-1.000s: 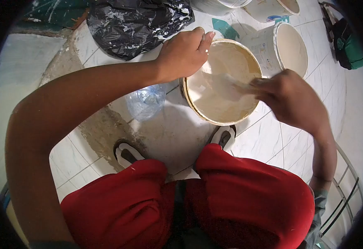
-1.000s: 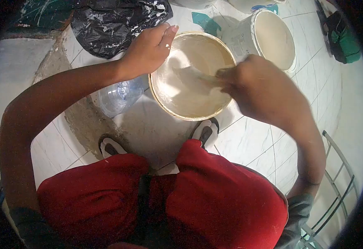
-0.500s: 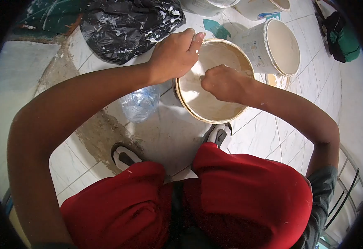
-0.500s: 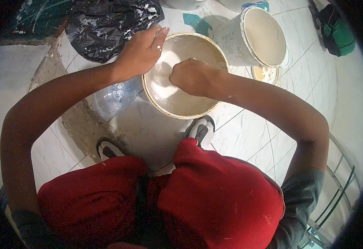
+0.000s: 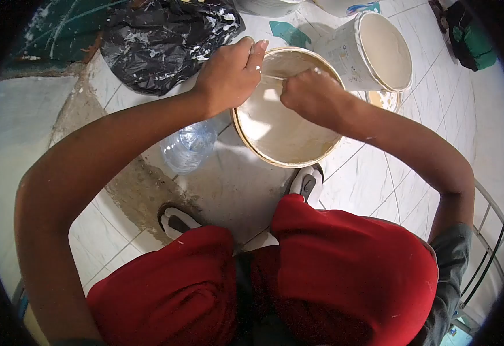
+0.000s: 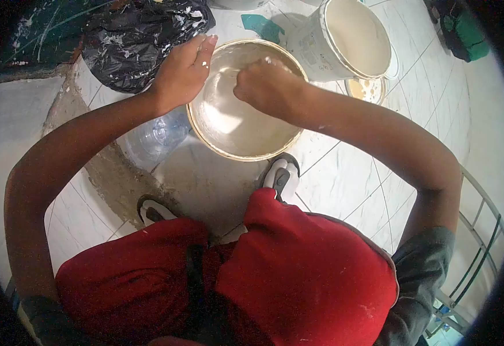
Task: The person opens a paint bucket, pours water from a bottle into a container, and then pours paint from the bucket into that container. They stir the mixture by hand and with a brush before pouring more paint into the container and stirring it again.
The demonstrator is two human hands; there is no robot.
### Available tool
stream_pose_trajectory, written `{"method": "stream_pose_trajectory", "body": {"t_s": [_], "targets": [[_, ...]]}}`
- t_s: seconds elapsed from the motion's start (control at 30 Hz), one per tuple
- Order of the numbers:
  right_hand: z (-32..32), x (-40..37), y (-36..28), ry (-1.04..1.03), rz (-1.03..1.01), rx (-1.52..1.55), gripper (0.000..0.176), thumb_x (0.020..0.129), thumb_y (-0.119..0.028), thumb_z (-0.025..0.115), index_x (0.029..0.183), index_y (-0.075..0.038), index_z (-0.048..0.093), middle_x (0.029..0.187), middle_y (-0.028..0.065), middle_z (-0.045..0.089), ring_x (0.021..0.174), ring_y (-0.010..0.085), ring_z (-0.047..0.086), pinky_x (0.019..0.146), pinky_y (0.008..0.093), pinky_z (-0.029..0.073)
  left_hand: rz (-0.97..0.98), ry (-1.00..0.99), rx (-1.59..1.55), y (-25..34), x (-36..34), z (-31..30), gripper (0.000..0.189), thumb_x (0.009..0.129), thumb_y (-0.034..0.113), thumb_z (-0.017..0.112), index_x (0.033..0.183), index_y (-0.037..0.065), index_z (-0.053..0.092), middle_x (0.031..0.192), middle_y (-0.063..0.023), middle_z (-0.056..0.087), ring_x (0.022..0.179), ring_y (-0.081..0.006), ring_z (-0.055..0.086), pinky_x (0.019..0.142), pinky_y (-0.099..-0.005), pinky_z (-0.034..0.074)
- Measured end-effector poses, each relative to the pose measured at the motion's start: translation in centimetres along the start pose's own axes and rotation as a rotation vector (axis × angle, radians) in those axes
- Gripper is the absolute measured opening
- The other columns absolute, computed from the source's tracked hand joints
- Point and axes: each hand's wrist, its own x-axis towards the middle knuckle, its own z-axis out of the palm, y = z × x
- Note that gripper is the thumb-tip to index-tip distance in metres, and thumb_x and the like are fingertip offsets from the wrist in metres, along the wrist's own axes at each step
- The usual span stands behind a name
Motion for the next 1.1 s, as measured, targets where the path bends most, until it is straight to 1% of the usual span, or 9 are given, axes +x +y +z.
{"method": "stream_pose_trajectory", "body": {"t_s": [0.07, 0.2, 0.37, 0.53, 0.67, 0.77, 0.9, 1.0, 1.1], "targets": [[0.5, -0.4, -0.5, -0.101, 0.029, -0.098, 0.007, 0.069, -0.004, 0.058, 0.067, -0.002, 0.064, 0.068, 0.0143, 0.063, 0.067, 0.0286, 0.065, 0.06, 0.0375, 0.052, -0.018, -0.017, -0.005, 0.0, 0.1, 0.0, 0.029, 0.093, 0.023, 0.04, 0.085, -0.004, 0.05, 0.071, -0.0272, 0.054, 0.073, -0.0457, 0.051, 0.062, -0.0461, 0.041], [1.6, -1.0, -1.3, -0.161, -0.059, 0.158, 0.004, 0.063, -0.001, 0.06, 0.063, 0.002, 0.062, 0.063, 0.0197, 0.06, 0.063, 0.0333, 0.063, 0.06, 0.038, 0.052, -0.005, -0.001, -0.006, -0.1, 0.0, 0.0, 0.04, 0.093, 0.033, 0.037, 0.078, -0.002, 0.049, 0.069, -0.0264, 0.056, 0.07, -0.0439, 0.055, 0.064, -0.0498, 0.042], [0.6, 0.3, -1.2, -0.222, -0.052, 0.37, 0.007, 0.064, -0.002, 0.062, 0.067, 0.004, 0.063, 0.064, 0.0217, 0.059, 0.064, 0.0356, 0.062, 0.062, 0.0395, 0.051, -0.018, -0.014, 0.007, 0.1, 0.0, -0.1, 0.035, 0.093, 0.029, 0.038, 0.081, -0.002, 0.049, 0.07, -0.0268, 0.055, 0.071, -0.0446, 0.053, 0.063, -0.0486, 0.041], [0.4, 1.1, -0.4, 0.086, 0.199, 0.361, 0.008, 0.068, -0.003, 0.06, 0.069, 0.004, 0.062, 0.066, 0.0227, 0.059, 0.065, 0.0353, 0.062, 0.063, 0.0401, 0.05, -0.025, -0.027, 0.001, 0.2, -0.2, -0.3, 0.032, 0.093, 0.026, 0.04, 0.082, -0.003, 0.048, 0.069, -0.0273, 0.053, 0.07, -0.0459, 0.051, 0.061, -0.0479, 0.04], [0.8, -0.1, -1.1, 0.08, 0.253, 0.198, 0.007, 0.069, -0.002, 0.057, 0.068, 0.003, 0.063, 0.068, 0.0219, 0.06, 0.067, 0.0343, 0.062, 0.064, 0.0395, 0.051, -0.031, -0.021, 0.058, 0.4, -0.2, -0.4, 0.04, 0.093, 0.034, 0.037, 0.08, -0.001, 0.05, 0.069, -0.025, 0.057, 0.069, -0.0424, 0.057, 0.064, -0.0493, 0.043], [1.1, -0.5, -2.4, -0.109, 0.171, 0.044, 0.008, 0.069, -0.001, 0.055, 0.068, 0.001, 0.063, 0.069, 0.0211, 0.061, 0.068, 0.0337, 0.063, 0.065, 0.0391, 0.052, -0.028, -0.021, 0.062, 0.4, -0.2, -0.4, 0.037, 0.093, 0.031, 0.038, 0.081, -0.002, 0.049, 0.067, -0.026, 0.055, 0.067, -0.0441, 0.054, 0.061, -0.0492, 0.042], [-0.3, 1.2, -3.1, -0.258, 0.032, 0.314, 0.007, 0.064, -0.001, 0.058, 0.067, 0.002, 0.063, 0.069, 0.0215, 0.061, 0.069, 0.0345, 0.062, 0.064, 0.0404, 0.051, -0.016, -0.009, 0.021, 0.5, -0.2, -0.4, 0.034, 0.094, 0.029, 0.039, 0.083, -0.002, 0.047, 0.064, -0.0268, 0.053, 0.066, -0.0459, 0.052, 0.058, -0.0494, 0.04], [-0.4, 2.5, -2.1, -0.044, 0.089, 0.517, 0.007, 0.063, 0.0, 0.058, 0.066, 0.006, 0.061, 0.066, 0.0241, 0.059, 0.067, 0.0367, 0.061, 0.062, 0.0418, 0.049, -0.016, -0.011, 0.018, 0.3, -0.2, -0.2, 0.034, 0.094, 0.028, 0.039, 0.083, -0.003, 0.048, 0.065, -0.0266, 0.053, 0.066, -0.0454, 0.053, 0.059, -0.0496, 0.04], [0.4, 1.9, -0.5, 0.131, 0.278, 0.403, 0.007, 0.063, -0.002, 0.059, 0.066, 0.005, 0.061, 0.067, 0.0243, 0.059, 0.067, 0.0371, 0.061, 0.061, 0.0411, 0.05, -0.028, -0.008, -0.005, 0.3, -0.2, -0.3, 0.033, 0.094, 0.027, 0.039, 0.083, -0.003, 0.047, 0.066, -0.0269, 0.053, 0.068, -0.0456, 0.052, 0.06, -0.0495, 0.04]]}}
